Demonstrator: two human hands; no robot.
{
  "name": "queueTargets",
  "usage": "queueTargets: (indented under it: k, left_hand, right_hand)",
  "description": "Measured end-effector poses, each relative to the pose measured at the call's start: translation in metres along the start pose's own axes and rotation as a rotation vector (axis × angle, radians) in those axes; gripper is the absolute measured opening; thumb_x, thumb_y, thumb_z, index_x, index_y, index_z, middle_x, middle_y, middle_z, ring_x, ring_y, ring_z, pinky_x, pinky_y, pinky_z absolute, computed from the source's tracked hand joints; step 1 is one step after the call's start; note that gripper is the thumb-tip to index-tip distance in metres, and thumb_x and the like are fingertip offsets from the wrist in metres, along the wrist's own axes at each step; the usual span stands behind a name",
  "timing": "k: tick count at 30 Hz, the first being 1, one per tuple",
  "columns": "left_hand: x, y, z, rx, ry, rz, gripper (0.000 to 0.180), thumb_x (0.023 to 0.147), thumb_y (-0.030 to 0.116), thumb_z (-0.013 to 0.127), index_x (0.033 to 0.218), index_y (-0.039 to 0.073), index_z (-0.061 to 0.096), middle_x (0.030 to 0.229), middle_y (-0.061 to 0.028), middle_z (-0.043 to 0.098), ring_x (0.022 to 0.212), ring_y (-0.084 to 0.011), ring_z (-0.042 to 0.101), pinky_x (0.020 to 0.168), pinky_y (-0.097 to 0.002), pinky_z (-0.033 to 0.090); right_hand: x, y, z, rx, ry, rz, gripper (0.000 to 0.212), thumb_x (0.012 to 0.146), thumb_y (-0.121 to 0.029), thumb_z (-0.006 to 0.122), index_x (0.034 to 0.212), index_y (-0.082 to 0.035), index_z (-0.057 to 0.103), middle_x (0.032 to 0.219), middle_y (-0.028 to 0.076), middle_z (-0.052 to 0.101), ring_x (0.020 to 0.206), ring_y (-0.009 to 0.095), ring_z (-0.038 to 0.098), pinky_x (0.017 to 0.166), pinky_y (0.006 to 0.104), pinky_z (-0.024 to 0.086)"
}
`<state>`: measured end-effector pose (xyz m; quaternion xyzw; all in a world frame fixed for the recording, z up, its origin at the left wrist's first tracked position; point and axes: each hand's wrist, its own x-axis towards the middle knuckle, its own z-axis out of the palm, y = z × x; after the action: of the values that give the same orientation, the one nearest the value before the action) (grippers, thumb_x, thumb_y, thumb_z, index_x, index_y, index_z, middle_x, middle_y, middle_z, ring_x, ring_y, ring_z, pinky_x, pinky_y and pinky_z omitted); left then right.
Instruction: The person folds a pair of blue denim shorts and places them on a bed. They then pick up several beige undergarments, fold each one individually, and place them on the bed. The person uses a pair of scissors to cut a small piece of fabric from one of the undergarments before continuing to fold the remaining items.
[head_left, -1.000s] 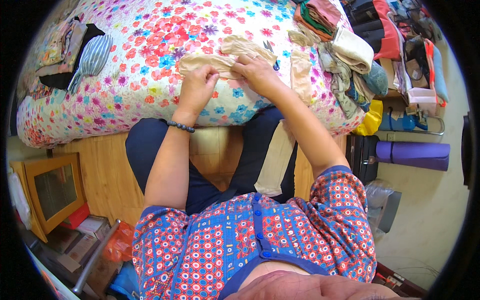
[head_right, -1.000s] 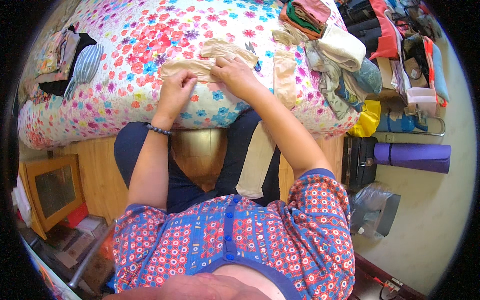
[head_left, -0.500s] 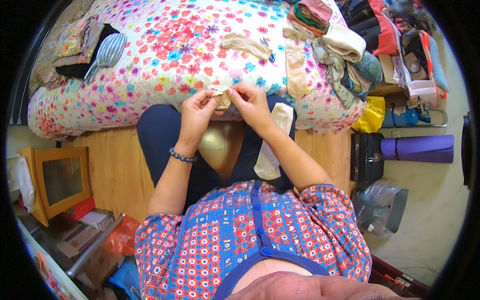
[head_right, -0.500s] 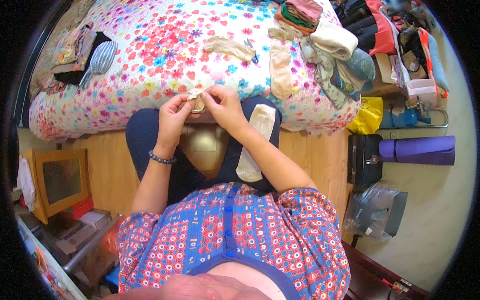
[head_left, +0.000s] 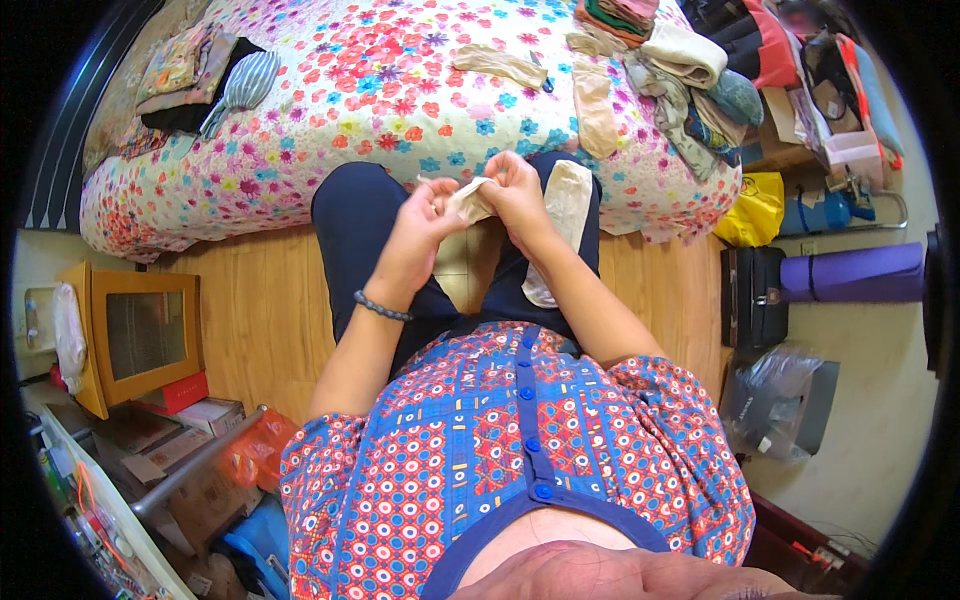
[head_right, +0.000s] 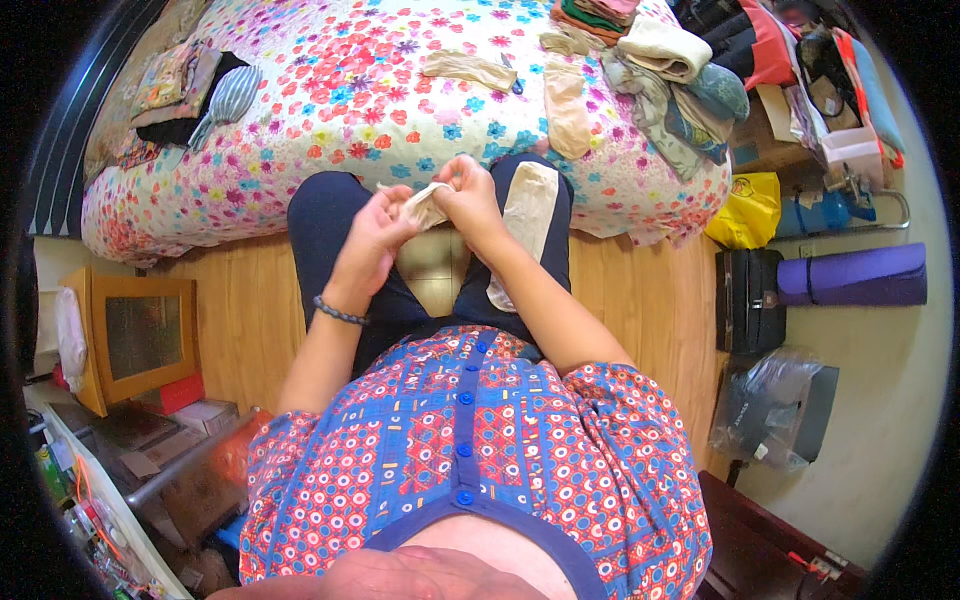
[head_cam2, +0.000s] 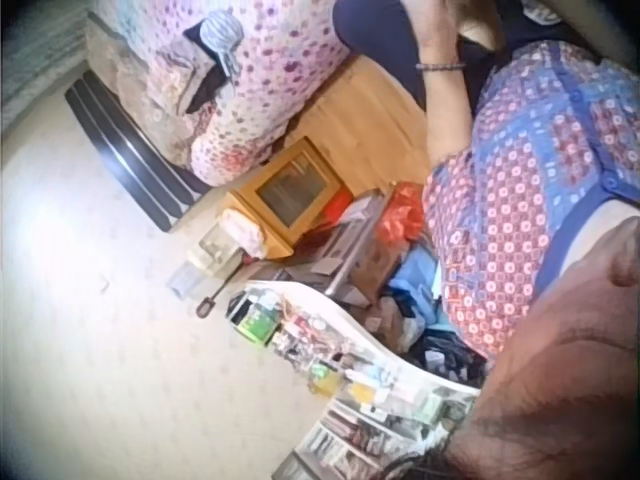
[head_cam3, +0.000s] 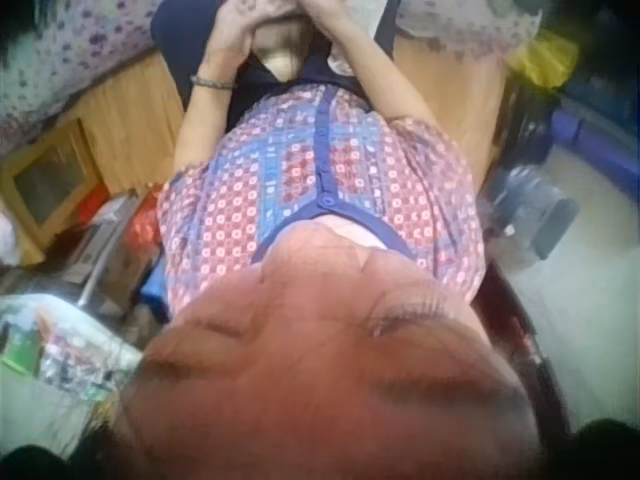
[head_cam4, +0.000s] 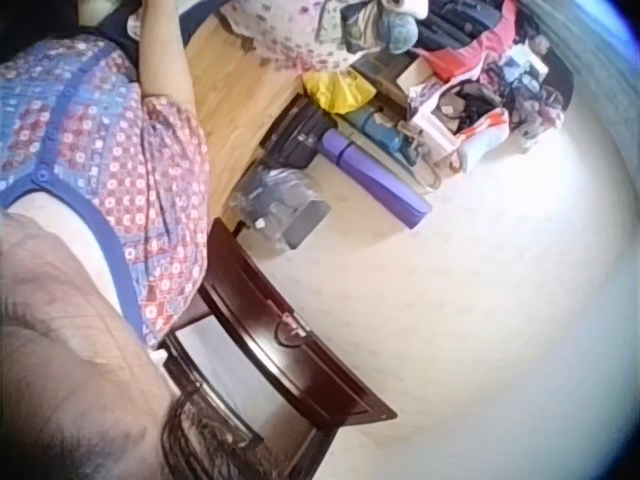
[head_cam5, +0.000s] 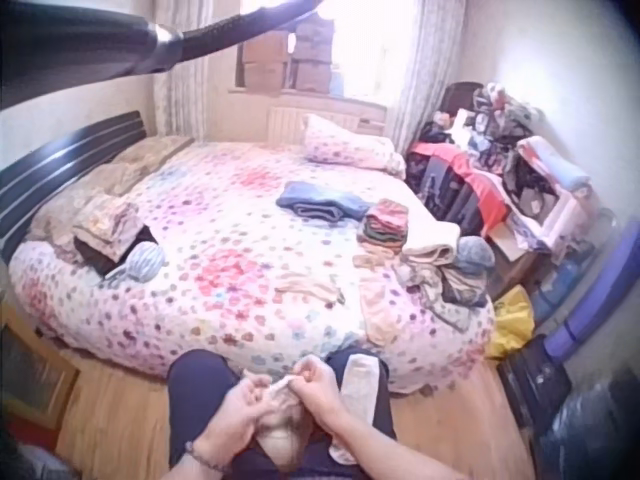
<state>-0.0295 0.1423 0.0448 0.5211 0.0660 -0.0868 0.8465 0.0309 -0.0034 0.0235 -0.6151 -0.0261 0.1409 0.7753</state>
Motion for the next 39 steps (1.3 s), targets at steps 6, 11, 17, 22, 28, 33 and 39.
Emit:
queueTargets:
  k: [6,11,17,22,28,33,39]
  left_hand:
    - [0.030,-0.021,-0.038,0.230,0.355,0.315,0.031,0.081,0.002,0.059,0.110,0.001,0.048,0.071,0.0005,0.053,0.062,-0.0066,0.047,0.054,-0.0223,0.040]
    - [0.009,-0.006,-0.001,0.459,0.388,0.761,0.043,0.081,-0.001,0.058,0.121,0.001,0.043,0.097,-0.0055,0.056,0.079,-0.0096,0.054,0.068,-0.0202,0.046]
    - [0.013,-0.001,-0.023,0.520,0.429,0.656,0.037,0.076,-0.003,0.060,0.112,0.003,0.052,0.100,-0.0055,0.056,0.084,-0.0117,0.056,0.067,-0.0202,0.046]
    - [0.005,-0.016,-0.041,0.812,0.193,0.590,0.020,0.077,-0.005,0.055,0.096,0.000,0.061,0.090,-0.0061,0.061,0.080,-0.0131,0.058,0.067,-0.0251,0.048]
    - [-0.033,-0.020,-0.012,-0.491,-0.576,-0.215,0.036,0.087,0.007,0.054,0.123,0.004,0.047,0.118,-0.0117,0.056,0.105,-0.0250,0.057,0.087,-0.0425,0.048]
    - [-0.041,-0.023,0.001,-0.824,-0.747,-0.329,0.066,0.089,0.045,0.049,0.140,0.009,0.025,0.142,-0.0159,0.031,0.128,-0.0365,0.033,0.088,-0.0696,0.037]
    - [-0.045,-0.006,-0.002,-0.572,-0.573,-0.276,0.083,0.081,0.064,0.041,0.144,0.015,0.017,0.143,-0.0109,0.032,0.131,-0.0289,0.033,0.091,-0.0655,0.037]
  right_hand:
    - [-0.074,-0.006,0.055,-0.742,-0.152,-0.722,0.012,0.077,-0.009,0.058,0.087,-0.006,0.053,0.067,0.022,0.058,0.066,0.041,0.059,0.059,0.0489,0.045]
    - [-0.056,-0.020,0.037,-0.746,-0.053,-0.516,0.011,0.075,-0.009,0.062,0.083,-0.005,0.056,0.076,0.019,0.061,0.074,0.036,0.061,0.061,0.0431,0.048]
    - [-0.066,-0.007,0.045,-0.397,-0.275,-0.690,0.012,0.080,-0.006,0.062,0.076,0.002,0.053,0.082,0.009,0.053,0.077,0.017,0.051,0.070,0.0272,0.040]
    - [-0.059,-0.011,0.028,0.148,-0.272,-0.142,0.020,0.090,-0.019,0.056,0.076,-0.005,0.057,0.071,-0.005,0.053,0.069,0.003,0.047,0.061,0.0206,0.039]
    - [-0.031,-0.012,0.015,0.431,-0.309,0.267,0.016,0.088,-0.018,0.059,0.083,-0.003,0.061,0.079,0.005,0.062,0.068,0.011,0.059,0.062,0.0246,0.048]
    - [-0.052,0.044,0.017,0.981,-0.408,0.471,0.028,0.090,-0.027,0.051,0.113,-0.014,0.059,0.106,0.003,0.062,0.102,0.020,0.057,0.091,0.0354,0.045]
    - [-0.041,0.005,0.001,0.477,-0.201,0.326,0.029,0.095,-0.032,0.047,0.095,-0.008,0.064,0.090,0.002,0.064,0.081,0.011,0.060,0.073,0.0268,0.048]
